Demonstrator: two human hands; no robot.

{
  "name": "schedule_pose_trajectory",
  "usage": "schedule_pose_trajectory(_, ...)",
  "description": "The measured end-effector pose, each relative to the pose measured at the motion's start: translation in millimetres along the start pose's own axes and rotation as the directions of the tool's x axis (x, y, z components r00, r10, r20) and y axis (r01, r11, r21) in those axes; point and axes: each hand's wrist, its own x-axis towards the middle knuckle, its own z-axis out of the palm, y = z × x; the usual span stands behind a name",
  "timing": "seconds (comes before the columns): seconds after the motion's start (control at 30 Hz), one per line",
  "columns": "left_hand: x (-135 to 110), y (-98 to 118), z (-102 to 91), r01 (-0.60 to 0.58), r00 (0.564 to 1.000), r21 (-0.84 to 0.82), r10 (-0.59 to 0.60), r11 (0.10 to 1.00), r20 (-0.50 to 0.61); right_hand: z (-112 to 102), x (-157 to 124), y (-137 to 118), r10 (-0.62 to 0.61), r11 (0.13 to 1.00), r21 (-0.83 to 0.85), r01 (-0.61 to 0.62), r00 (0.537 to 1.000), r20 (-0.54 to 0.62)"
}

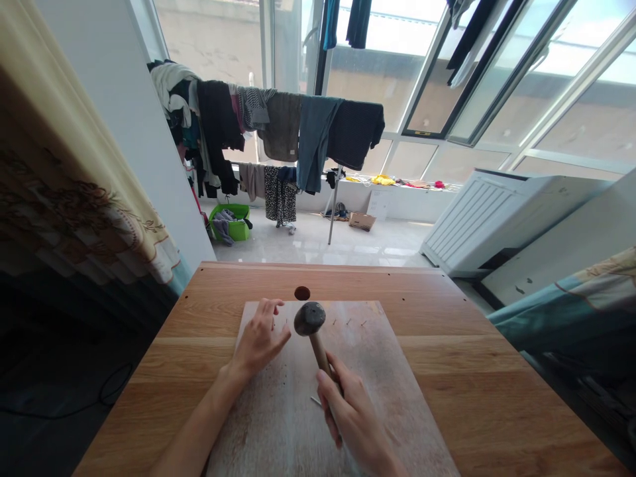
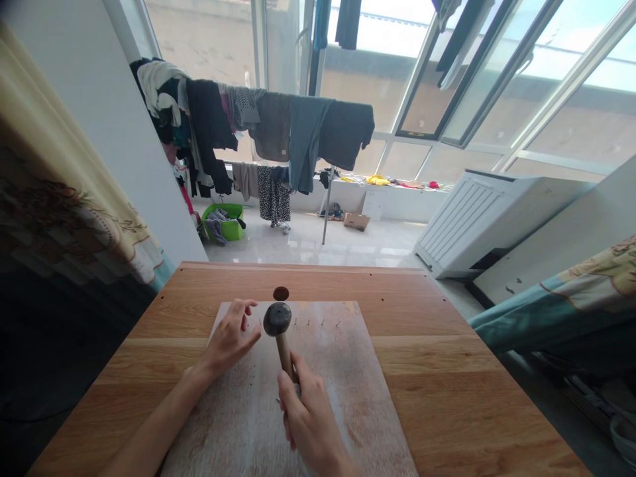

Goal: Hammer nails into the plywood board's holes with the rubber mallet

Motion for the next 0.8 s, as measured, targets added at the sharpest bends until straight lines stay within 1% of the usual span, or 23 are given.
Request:
schedule_pose_trajectory(0.07,-3.2,6.8,-6.3,-0.013,0.999,0.046,0.015,0.999,-0.038,-10.4,-12.3,14.7,0.054,0.999,0.008,-0.054,0.997,-0.058)
schedule_pose_trajectory(0.1,-6.2,12.4,-10.1,-0.047,0.998,0.064,0.049,0.997,-0.029,-15.7,-18.2,22.7,0.096,0.995,0.011,-0.095,0.990,-0.107)
schedule_pose_trajectory(0.13,-10.3,19.7,-14.0,-0.106,0.994,0.082,0.106,0.991,0.011,-20.8,-23.7,30.5,0.125,0.992,-0.006,-0.127,0.980,-0.157)
schedule_pose_trajectory(0.17,-15.4,28.6,-17.6,-0.191,0.980,0.099,0.184,0.977,0.076,-25.4,-28.4,37.7,0.137,0.989,-0.033,-0.146,0.971,-0.197)
schedule_pose_trajectory(0.2,-21.5,38.7,-20.5,-0.295,0.947,0.108,0.276,0.949,0.162,-29.4,-32.3,43.9,0.140,0.986,-0.062,-0.157,0.964,-0.224)
schedule_pose_trajectory(0.23,-28.5,49.5,-22.4,-0.410,0.891,0.115,0.370,0.905,0.262,-32.8,-35.3,48.7,0.137,0.982,-0.091,-0.163,0.961,-0.241)
schedule_pose_trajectory(0.3,-43.9,70.2,-21.9,-0.621,0.744,0.120,0.534,0.775,0.401,-37.3,-38.8,54.6,0.132,0.977,-0.130,-0.167,0.961,-0.242)
schedule_pose_trajectory(0.33,-51.6,78.8,-19.5,-0.686,0.687,0.132,0.578,0.715,0.441,-38.6,-39.6,56.0,0.133,0.976,-0.139,-0.168,0.963,-0.235)
schedule_pose_trajectory(0.37,-58.9,85.5,-15.9,-0.730,0.648,0.153,0.603,0.667,0.465,-39.6,-40.0,56.7,0.133,0.975,-0.145,-0.168,0.965,-0.228)
schedule_pose_trajectory(0.4,-65.2,90.2,-11.3,-0.756,0.624,0.176,0.615,0.630,0.482,-40.3,-40.2,57.0,0.131,0.974,-0.151,-0.167,0.966,-0.222)
schedule_pose_trajectory(0.5,-76.9,94.5,3.2,-0.801,0.579,0.209,0.633,0.562,0.514,-42.6,-41.0,57.8,0.088,0.972,-0.191,-0.137,0.965,-0.246)
schedule_pose_trajectory(0.6,-77.2,93.1,9.7,-0.818,0.551,0.178,0.658,0.547,0.514,-44.5,-42.1,59.7,0.020,0.965,-0.243,-0.098,0.953,-0.302)
schedule_pose_trajectory(0.63,-75.4,92.8,8.9,-0.818,0.548,0.162,0.665,0.551,0.507,-44.5,-42.5,60.5,0.012,0.962,-0.254,-0.097,0.948,-0.317)
schedule_pose_trajectory(0.7,-69.9,91.6,3.2,-0.804,0.557,0.125,0.662,0.582,0.501,-43.5,-43.0,62.3,0.020,0.960,-0.256,-0.111,0.942,-0.334)
schedule_pose_trajectory(0.73,-66.2,89.8,-1.1,-0.784,0.572,0.101,0.649,0.613,0.501,-42.6,-43.2,63.2,0.030,0.962,-0.247,-0.118,0.941,-0.336)
schedule_pose_trajectory(0.77,-61.9,86.4,-5.9,-0.747,0.604,0.075,0.627,0.661,0.491,-41.5,-43.3,64.0,0.041,0.964,-0.233,-0.125,0.942,-0.334)
schedule_pose_trajectory(0.8,-56.8,81.2,-10.7,-0.686,0.657,0.043,0.594,0.726,0.463,-40.5,-43.5,64.8,0.054,0.967,-0.218,-0.131,0.944,-0.326)
